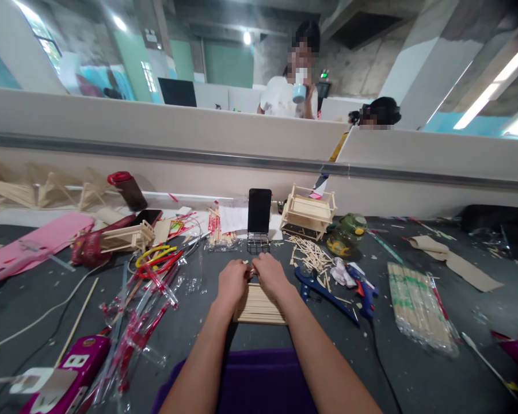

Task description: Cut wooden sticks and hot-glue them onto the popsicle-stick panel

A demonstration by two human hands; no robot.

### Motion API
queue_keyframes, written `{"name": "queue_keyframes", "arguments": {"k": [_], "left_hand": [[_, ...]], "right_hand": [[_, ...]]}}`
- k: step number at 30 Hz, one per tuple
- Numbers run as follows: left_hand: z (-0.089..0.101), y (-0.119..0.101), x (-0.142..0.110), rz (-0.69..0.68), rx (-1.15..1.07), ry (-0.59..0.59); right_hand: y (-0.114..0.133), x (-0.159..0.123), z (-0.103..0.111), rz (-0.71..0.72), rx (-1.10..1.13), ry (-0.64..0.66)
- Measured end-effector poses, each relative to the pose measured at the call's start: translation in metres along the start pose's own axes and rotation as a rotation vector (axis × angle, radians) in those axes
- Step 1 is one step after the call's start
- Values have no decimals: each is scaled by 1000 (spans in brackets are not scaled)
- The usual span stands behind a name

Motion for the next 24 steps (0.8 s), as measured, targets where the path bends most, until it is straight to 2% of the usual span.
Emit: {"name": "queue_keyframes", "arguments": {"k": [8,16,24], "left_hand": [[4,-7,-4,1,6,-1],[5,-5,-4,10,-15,-3],[3,-5,-3,-22,-90,-39]], "right_hand": [[-2,0,-2,49,-10,71],[-3,4,-6,67,16,121],[-6,1,-10,77,58,55]]}}
Point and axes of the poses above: each hand's wrist, its own x-axis towards the middle knuckle, its own z-axis out of the back of the hand, y = z × x, the point moved 5 cm from there along x, towards the middle knuckle, and after that the axes turned 2 degrees about y, right-handed, at the moved point
